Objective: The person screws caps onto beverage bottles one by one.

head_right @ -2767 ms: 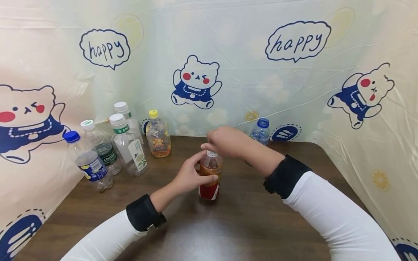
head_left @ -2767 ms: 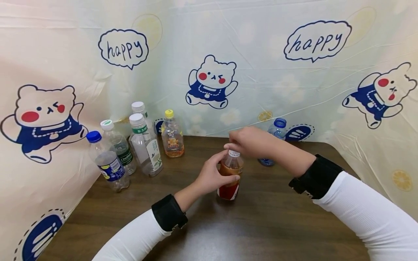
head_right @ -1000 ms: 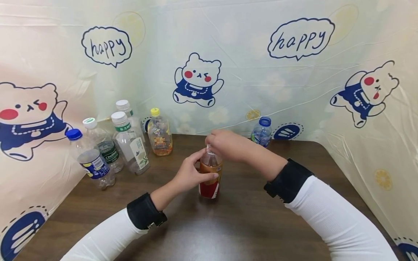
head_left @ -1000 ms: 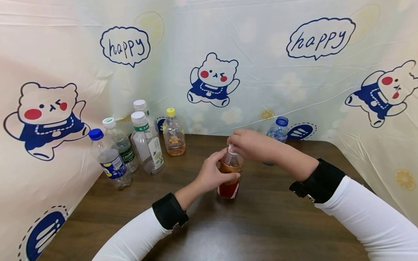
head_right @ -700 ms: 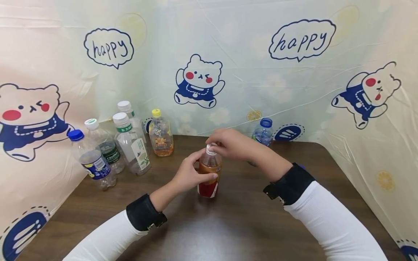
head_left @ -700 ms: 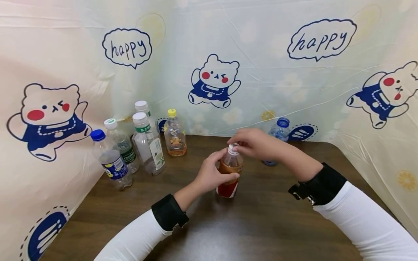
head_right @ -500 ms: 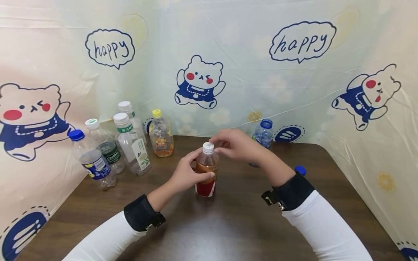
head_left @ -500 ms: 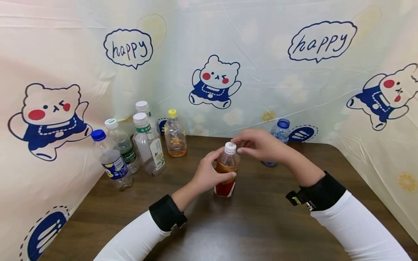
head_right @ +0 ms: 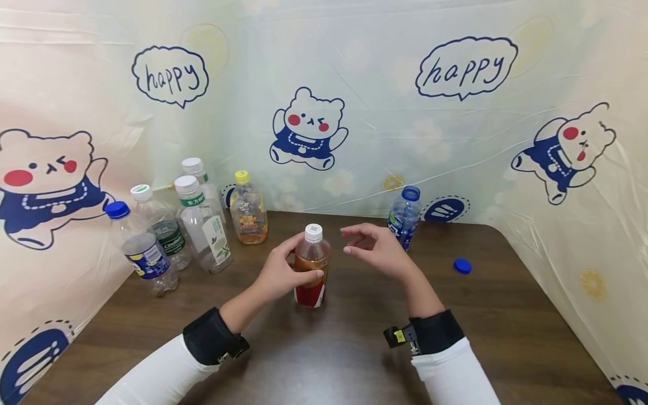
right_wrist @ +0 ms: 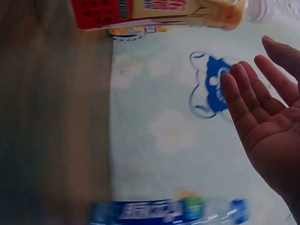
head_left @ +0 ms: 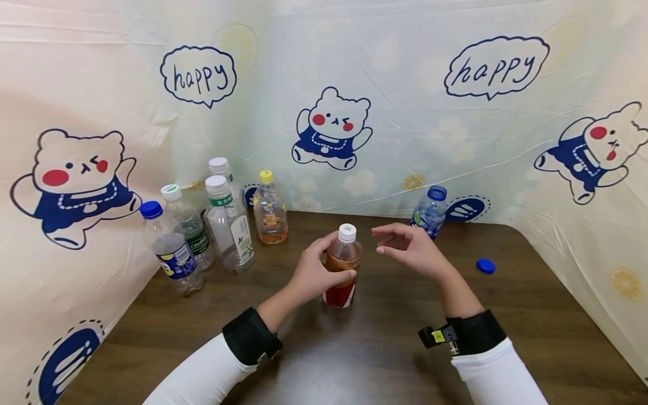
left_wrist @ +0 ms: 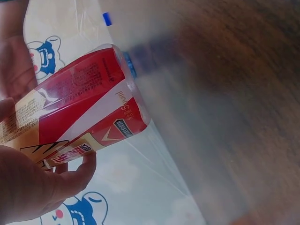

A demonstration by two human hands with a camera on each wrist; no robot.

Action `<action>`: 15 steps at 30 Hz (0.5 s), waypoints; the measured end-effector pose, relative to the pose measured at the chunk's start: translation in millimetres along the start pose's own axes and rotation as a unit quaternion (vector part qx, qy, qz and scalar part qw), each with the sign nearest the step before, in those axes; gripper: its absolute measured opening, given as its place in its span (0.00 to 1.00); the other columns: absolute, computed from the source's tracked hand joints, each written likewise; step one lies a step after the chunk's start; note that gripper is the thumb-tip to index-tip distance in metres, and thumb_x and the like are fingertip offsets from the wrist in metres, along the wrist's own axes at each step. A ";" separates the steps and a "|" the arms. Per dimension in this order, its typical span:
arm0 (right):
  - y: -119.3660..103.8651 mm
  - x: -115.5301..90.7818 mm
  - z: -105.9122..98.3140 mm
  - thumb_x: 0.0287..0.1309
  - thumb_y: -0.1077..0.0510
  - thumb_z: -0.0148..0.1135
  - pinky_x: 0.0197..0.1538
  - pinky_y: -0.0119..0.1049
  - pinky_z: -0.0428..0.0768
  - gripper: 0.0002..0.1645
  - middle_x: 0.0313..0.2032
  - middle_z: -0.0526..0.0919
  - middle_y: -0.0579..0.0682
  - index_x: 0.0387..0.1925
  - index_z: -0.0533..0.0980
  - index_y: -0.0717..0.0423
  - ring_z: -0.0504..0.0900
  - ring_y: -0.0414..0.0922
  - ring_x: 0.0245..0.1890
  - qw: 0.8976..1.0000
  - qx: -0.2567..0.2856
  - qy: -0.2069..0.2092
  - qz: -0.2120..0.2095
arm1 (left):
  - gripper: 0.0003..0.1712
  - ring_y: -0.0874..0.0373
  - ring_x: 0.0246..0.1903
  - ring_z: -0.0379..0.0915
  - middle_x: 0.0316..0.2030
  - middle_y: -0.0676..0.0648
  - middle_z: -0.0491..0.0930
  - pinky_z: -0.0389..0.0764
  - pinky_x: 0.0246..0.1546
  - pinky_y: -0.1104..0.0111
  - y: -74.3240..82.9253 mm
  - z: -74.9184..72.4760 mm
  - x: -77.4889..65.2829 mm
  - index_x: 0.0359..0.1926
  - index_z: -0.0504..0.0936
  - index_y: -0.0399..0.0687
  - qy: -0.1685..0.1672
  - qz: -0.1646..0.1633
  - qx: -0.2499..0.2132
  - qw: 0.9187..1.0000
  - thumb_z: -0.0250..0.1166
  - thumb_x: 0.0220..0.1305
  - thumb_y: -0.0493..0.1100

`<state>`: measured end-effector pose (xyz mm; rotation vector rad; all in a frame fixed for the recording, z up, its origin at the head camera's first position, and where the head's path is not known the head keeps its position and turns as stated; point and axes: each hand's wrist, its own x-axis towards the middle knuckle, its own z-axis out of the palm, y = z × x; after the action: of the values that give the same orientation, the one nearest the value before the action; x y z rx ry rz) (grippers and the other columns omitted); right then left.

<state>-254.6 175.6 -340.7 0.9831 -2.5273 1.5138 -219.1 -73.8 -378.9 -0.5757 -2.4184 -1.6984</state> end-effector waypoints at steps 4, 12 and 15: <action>24.6 -7.9 11.1 0.59 0.60 0.68 0.43 0.36 0.82 0.20 0.47 0.83 0.56 0.53 0.78 0.62 0.82 0.47 0.42 0.998 0.038 0.031 0.043 | 0.45 0.50 0.56 0.71 0.58 0.47 0.74 0.77 0.52 0.50 -1.7 -0.1 -2.0 0.69 0.68 0.52 0.007 -0.010 0.001 1.000 0.78 0.50 0.44; 57.8 -20.9 25.5 0.60 0.59 0.67 0.48 0.46 0.82 0.22 0.50 0.80 0.63 0.54 0.76 0.65 0.84 0.45 0.41 0.986 0.113 0.060 0.104 | 0.45 0.50 0.55 0.71 0.59 0.48 0.74 0.78 0.50 0.51 -2.0 -1.5 -7.9 0.69 0.68 0.54 0.017 -0.021 -0.003 1.000 0.78 0.49 0.45; 67.4 -24.2 28.8 0.60 0.58 0.67 0.48 0.41 0.82 0.23 0.50 0.81 0.61 0.54 0.76 0.66 0.84 0.45 0.41 0.982 0.128 0.071 0.122 | 0.45 0.50 0.54 0.72 0.58 0.49 0.75 0.78 0.49 0.52 -2.0 -2.6 -9.3 0.68 0.69 0.53 0.023 -0.025 -0.005 0.999 0.78 0.49 0.45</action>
<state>-263.1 186.4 -416.6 0.5725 -2.4702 1.9380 -211.6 -78.9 -382.7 -0.4767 -2.4133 -1.7234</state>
